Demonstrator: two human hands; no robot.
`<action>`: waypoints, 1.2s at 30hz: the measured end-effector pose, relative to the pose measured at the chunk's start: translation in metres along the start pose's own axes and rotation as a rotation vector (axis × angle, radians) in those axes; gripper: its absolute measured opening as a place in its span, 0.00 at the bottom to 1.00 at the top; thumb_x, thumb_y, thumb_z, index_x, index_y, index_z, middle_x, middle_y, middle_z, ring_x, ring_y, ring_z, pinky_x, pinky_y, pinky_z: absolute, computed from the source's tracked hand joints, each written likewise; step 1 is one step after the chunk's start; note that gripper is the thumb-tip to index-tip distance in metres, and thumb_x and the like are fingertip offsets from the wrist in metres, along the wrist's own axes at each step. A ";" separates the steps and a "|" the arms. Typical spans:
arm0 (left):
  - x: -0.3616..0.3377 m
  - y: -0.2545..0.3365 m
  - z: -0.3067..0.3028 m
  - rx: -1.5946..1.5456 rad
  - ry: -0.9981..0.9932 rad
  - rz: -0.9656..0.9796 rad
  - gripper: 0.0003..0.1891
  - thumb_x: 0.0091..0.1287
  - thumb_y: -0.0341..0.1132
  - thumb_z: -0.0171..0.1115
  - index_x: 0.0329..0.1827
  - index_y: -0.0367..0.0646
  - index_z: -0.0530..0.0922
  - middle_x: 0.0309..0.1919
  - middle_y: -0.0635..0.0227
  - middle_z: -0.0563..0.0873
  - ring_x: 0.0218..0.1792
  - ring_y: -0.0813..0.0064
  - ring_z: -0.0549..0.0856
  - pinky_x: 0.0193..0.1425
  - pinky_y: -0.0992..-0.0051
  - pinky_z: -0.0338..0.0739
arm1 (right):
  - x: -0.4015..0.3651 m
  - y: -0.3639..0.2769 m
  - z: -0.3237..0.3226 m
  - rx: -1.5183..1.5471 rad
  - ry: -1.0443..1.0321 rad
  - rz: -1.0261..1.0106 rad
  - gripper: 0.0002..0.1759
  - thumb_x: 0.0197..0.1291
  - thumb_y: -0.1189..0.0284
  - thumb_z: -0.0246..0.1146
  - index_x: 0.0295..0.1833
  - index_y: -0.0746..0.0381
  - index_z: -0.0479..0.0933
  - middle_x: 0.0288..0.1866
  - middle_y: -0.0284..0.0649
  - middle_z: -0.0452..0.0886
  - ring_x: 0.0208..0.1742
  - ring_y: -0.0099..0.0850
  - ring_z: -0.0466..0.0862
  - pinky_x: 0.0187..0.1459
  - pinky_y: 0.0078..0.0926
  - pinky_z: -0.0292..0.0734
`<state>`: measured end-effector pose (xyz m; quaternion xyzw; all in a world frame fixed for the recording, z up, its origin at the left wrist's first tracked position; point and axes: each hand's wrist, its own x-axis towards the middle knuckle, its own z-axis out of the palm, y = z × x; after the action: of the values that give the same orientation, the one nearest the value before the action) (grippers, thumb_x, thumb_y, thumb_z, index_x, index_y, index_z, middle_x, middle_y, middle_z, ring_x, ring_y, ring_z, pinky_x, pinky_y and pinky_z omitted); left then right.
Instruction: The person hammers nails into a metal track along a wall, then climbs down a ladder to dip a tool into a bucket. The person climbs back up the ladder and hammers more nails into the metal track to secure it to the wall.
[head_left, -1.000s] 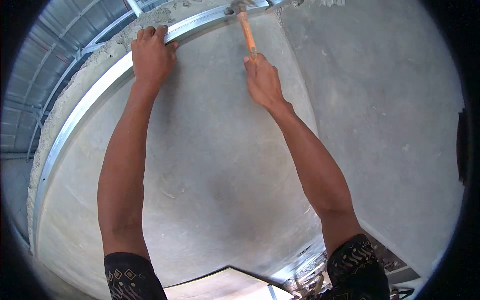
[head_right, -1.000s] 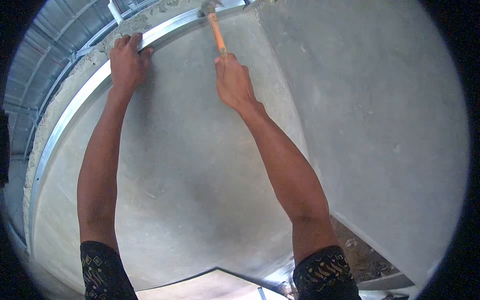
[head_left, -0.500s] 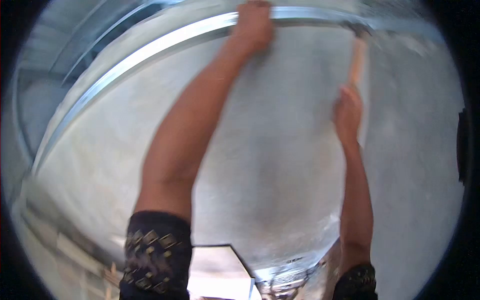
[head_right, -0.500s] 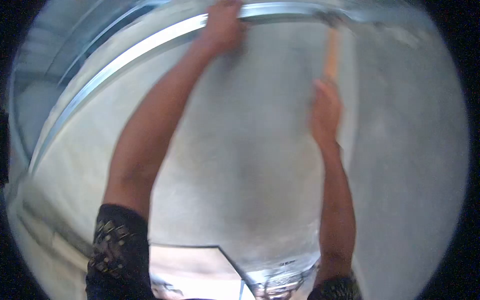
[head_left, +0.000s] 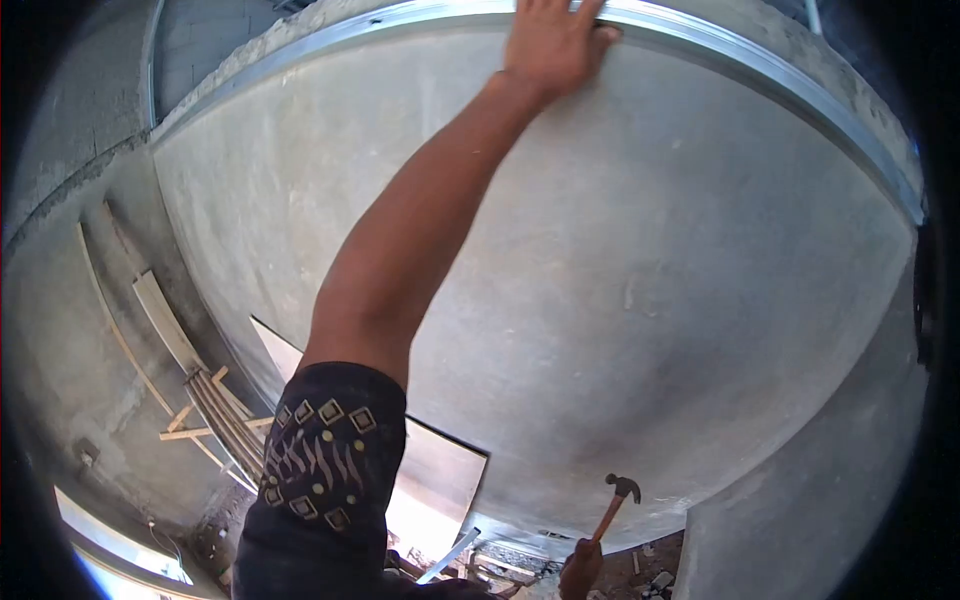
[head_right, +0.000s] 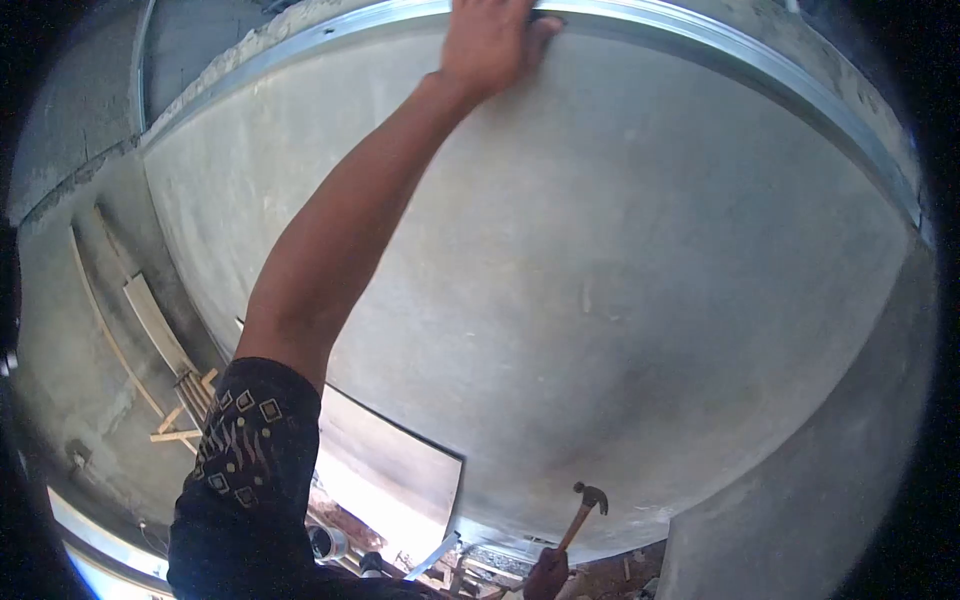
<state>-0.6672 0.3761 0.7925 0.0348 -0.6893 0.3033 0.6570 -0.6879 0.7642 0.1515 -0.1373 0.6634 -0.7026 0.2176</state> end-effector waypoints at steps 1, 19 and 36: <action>0.004 0.003 -0.001 -0.005 -0.013 -0.003 0.30 0.68 0.41 0.64 0.70 0.38 0.68 0.58 0.46 0.75 0.62 0.48 0.72 0.71 0.53 0.64 | 0.000 0.000 0.008 0.084 -0.015 0.017 0.18 0.73 0.58 0.60 0.35 0.58 0.68 0.20 0.25 0.63 0.16 0.15 0.64 0.16 0.18 0.59; -0.063 -0.230 -0.127 0.180 -0.397 -0.238 0.26 0.62 0.36 0.75 0.62 0.37 0.79 0.62 0.53 0.82 0.66 0.54 0.79 0.72 0.59 0.73 | -0.024 -0.032 0.048 -0.569 -0.084 -0.203 0.13 0.64 0.66 0.63 0.32 0.62 0.71 0.21 0.34 0.66 0.24 0.27 0.68 0.28 0.32 0.64; -0.087 -0.250 -0.093 -0.111 -0.098 -0.198 0.22 0.60 0.34 0.77 0.56 0.39 0.82 0.52 0.56 0.84 0.55 0.56 0.82 0.62 0.59 0.76 | 0.040 -0.394 0.289 -0.580 -0.014 -1.265 0.19 0.80 0.58 0.48 0.43 0.62 0.69 0.22 0.33 0.71 0.20 0.22 0.71 0.22 0.29 0.68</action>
<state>-0.4614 0.1859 0.8009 0.0810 -0.7297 0.1963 0.6499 -0.6324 0.5024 0.5622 -0.5548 0.6155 -0.4877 -0.2748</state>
